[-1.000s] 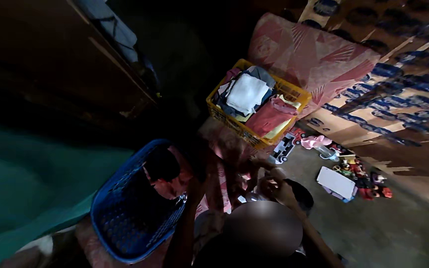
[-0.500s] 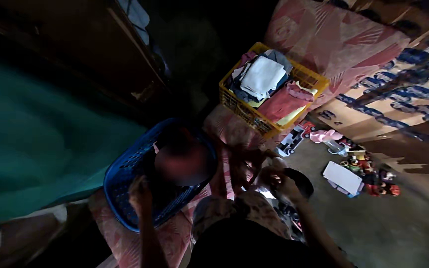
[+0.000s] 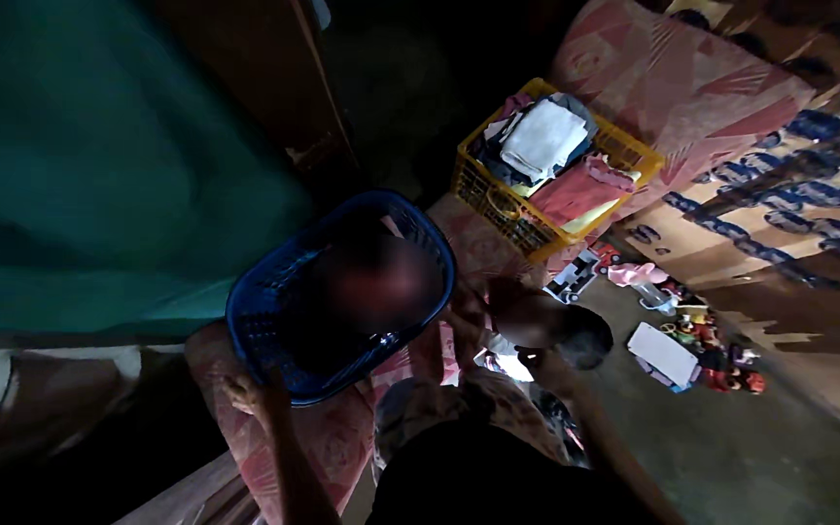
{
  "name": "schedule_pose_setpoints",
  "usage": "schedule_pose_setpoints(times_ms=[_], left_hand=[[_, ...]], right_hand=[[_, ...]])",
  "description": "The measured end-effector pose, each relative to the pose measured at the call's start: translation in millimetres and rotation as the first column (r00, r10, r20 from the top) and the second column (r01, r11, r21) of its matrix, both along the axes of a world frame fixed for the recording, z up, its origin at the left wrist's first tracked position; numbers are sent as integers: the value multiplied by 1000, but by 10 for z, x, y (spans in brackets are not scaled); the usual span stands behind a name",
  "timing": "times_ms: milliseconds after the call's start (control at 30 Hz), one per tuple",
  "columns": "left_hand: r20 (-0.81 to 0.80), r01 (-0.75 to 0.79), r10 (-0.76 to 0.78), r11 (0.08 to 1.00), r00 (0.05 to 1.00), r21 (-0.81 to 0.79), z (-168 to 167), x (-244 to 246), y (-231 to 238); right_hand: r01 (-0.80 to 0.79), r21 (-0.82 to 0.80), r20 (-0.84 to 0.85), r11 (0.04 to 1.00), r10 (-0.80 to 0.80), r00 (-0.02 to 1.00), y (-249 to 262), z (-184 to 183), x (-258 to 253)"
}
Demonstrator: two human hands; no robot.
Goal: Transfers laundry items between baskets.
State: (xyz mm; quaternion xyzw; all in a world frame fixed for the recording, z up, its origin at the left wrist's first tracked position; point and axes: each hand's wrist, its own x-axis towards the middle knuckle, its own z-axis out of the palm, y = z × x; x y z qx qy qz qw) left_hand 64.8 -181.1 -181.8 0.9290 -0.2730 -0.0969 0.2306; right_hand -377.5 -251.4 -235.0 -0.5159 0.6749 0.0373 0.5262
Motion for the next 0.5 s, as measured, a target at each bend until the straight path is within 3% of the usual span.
schedule_pose_setpoints(times_ms=[200, 367, 500], left_hand=[[4, -4, 4, 1000, 1000, -30, -145, 162, 25], [-179, -68, 59, 997, 982, -40, -453, 269, 85], [-246, -126, 125, 992, 961, 12, -412, 195, 85]], right_hand=[[-73, 87, -50, 994, 77, 996, 419, -80, 120], [-111, 109, -39, 988, 116, 992, 592, -134, 174], [-83, 90, -54, 992, 88, 995, 622, -108, 193]])
